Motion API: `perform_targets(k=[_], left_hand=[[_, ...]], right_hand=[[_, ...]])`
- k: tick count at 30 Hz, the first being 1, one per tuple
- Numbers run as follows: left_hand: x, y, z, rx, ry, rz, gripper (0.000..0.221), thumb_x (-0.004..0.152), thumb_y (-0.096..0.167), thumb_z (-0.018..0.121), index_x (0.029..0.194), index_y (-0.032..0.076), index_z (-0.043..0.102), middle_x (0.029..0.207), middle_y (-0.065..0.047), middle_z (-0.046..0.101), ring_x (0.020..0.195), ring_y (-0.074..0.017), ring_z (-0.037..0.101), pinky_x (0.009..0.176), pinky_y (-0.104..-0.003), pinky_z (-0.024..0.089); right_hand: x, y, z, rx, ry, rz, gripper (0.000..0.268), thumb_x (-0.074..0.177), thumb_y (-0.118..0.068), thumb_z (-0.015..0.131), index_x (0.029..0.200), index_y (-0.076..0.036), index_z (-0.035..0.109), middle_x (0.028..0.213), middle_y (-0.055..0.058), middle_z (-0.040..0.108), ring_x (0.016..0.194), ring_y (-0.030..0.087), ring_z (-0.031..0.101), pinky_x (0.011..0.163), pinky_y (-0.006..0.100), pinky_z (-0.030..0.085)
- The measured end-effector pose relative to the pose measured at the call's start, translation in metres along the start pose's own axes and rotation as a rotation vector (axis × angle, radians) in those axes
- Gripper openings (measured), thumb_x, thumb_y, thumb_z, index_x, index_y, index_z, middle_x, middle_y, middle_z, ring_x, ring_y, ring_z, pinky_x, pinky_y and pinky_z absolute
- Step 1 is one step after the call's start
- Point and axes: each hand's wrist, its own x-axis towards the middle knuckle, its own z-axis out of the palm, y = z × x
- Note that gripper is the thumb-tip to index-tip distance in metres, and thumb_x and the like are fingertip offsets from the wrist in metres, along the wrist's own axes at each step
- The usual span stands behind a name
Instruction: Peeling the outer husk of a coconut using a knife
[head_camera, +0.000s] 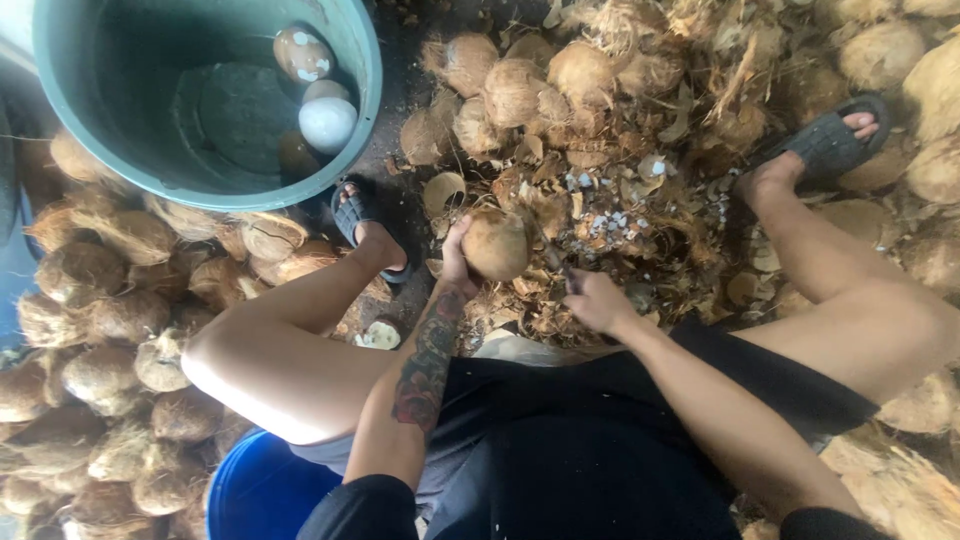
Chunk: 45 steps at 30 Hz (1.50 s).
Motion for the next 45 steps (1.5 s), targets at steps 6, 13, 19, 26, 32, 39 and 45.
perform_targets(k=[6,13,19,26,32,39,45], left_hand=[[-0.019,0.009,0.021,-0.056,-0.046,0.031,0.084,0.08,0.065,0.077,0.145,0.012,0.064,0.139,-0.021,0.067,0.124,-0.0389,0.065,0.105,-0.057,0.053],[-0.026,0.012,0.044,-0.212,-0.061,0.146,0.074,0.076,0.06,0.077,0.133,0.013,0.072,0.129,-0.021,0.073,0.12,-0.0392,0.069,0.108,-0.056,0.052],[-0.02,0.008,0.03,-0.254,-0.079,0.148,0.075,0.074,0.058,0.078,0.133,0.013,0.072,0.129,-0.022,0.073,0.121,-0.0404,0.068,0.109,-0.056,0.05],[-0.035,0.018,0.061,-0.251,-0.223,0.091,0.073,0.074,0.043,0.077,0.139,0.01,0.069,0.133,-0.022,0.072,0.122,-0.0434,0.068,0.112,-0.06,0.048],[-0.044,0.007,0.064,-0.012,-0.285,0.029,0.098,0.089,0.078,0.062,0.151,0.002,0.056,0.147,-0.032,0.058,0.138,-0.0493,0.055,0.121,-0.063,0.037],[-0.057,0.004,0.066,-0.068,-0.152,-0.099,0.099,0.082,0.08,0.067,0.15,0.009,0.058,0.142,-0.028,0.063,0.13,-0.0455,0.061,0.116,-0.061,0.044],[0.004,-0.003,0.02,-0.154,-0.231,0.009,0.095,0.084,0.075,0.053,0.152,0.009,0.052,0.143,-0.03,0.06,0.125,-0.0518,0.061,0.1,-0.072,0.053]], right_hand=[[0.003,-0.061,-0.03,0.144,0.303,-0.071,0.009,0.08,-0.008,0.066,0.075,-0.001,0.063,0.067,0.026,0.064,0.075,0.045,0.069,0.068,0.048,0.049],[0.049,-0.01,-0.045,0.066,0.278,0.195,0.033,0.097,-0.012,0.062,0.123,0.003,0.048,0.108,0.028,0.057,0.095,0.048,0.069,0.07,0.053,0.054],[0.061,0.0,-0.045,-0.091,0.222,0.217,0.053,0.102,-0.028,0.064,0.133,0.012,0.052,0.113,0.029,0.041,0.091,0.037,0.055,0.068,0.042,0.048],[0.027,-0.124,-0.071,0.752,0.246,-0.145,0.061,0.088,-0.029,0.092,0.134,0.0,0.064,0.105,0.016,0.074,0.073,0.013,0.07,0.06,0.025,0.055],[0.014,-0.134,-0.081,0.566,0.451,-0.366,0.017,0.094,-0.007,0.084,0.108,-0.002,0.077,0.101,0.014,0.078,0.094,0.015,0.072,0.081,0.037,0.063],[-0.01,-0.201,-0.118,1.036,0.558,-0.202,0.013,0.075,0.008,0.078,0.083,0.002,0.069,0.069,0.013,0.066,0.059,0.019,0.065,0.061,0.037,0.058],[0.016,-0.06,-0.204,0.76,0.723,-0.491,0.006,0.11,-0.004,0.069,0.108,-0.003,0.064,0.098,0.006,0.064,0.068,0.009,0.048,0.057,0.023,0.041]])
